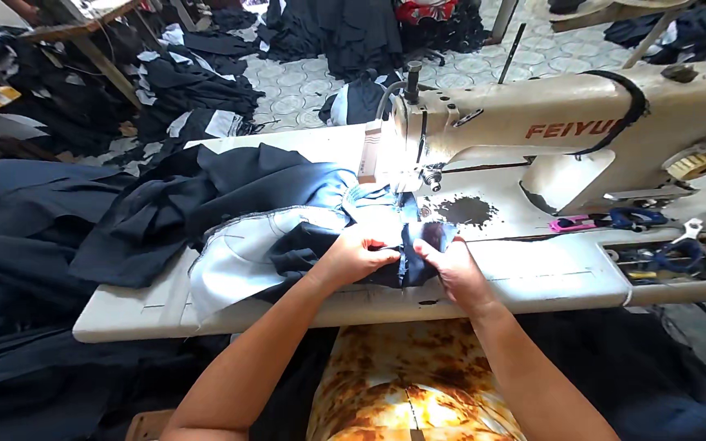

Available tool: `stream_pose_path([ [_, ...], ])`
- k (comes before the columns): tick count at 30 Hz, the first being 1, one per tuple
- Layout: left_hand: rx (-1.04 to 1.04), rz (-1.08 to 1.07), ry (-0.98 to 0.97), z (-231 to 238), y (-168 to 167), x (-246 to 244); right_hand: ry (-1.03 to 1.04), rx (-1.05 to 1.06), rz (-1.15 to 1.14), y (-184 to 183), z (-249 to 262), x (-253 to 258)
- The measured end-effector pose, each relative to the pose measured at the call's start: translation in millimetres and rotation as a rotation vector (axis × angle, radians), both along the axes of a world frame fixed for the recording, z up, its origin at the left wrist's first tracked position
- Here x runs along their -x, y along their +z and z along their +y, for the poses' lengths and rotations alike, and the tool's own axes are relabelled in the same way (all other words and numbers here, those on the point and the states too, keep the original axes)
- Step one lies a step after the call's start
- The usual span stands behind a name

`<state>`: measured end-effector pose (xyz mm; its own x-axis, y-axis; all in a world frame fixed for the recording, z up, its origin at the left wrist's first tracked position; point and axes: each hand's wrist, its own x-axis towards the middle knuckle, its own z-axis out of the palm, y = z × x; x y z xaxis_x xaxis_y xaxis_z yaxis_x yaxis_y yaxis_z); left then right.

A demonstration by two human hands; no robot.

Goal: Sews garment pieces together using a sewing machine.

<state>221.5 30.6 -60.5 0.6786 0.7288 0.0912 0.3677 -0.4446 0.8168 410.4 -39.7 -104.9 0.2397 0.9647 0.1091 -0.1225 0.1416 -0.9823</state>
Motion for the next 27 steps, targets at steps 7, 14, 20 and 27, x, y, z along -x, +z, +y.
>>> stream_pose_path([
  [7,0.07,-0.029,0.048,-0.9,-3.4,-2.4,0.03,-0.05,-0.003,-5.9,3.5,-1.4],
  [14,0.001,0.016,0.053,-2.3,-2.4,-1.2,-0.049,-0.024,-0.106,-2.5,7.4,2.8],
  [20,0.112,-0.072,-0.012,0.2,11.4,-3.1,0.006,-0.021,-0.031,-2.2,8.4,2.5],
  [27,0.133,-0.044,0.005,18.8,16.4,-18.3,0.036,-0.018,-0.069,2.0,8.1,1.0],
])
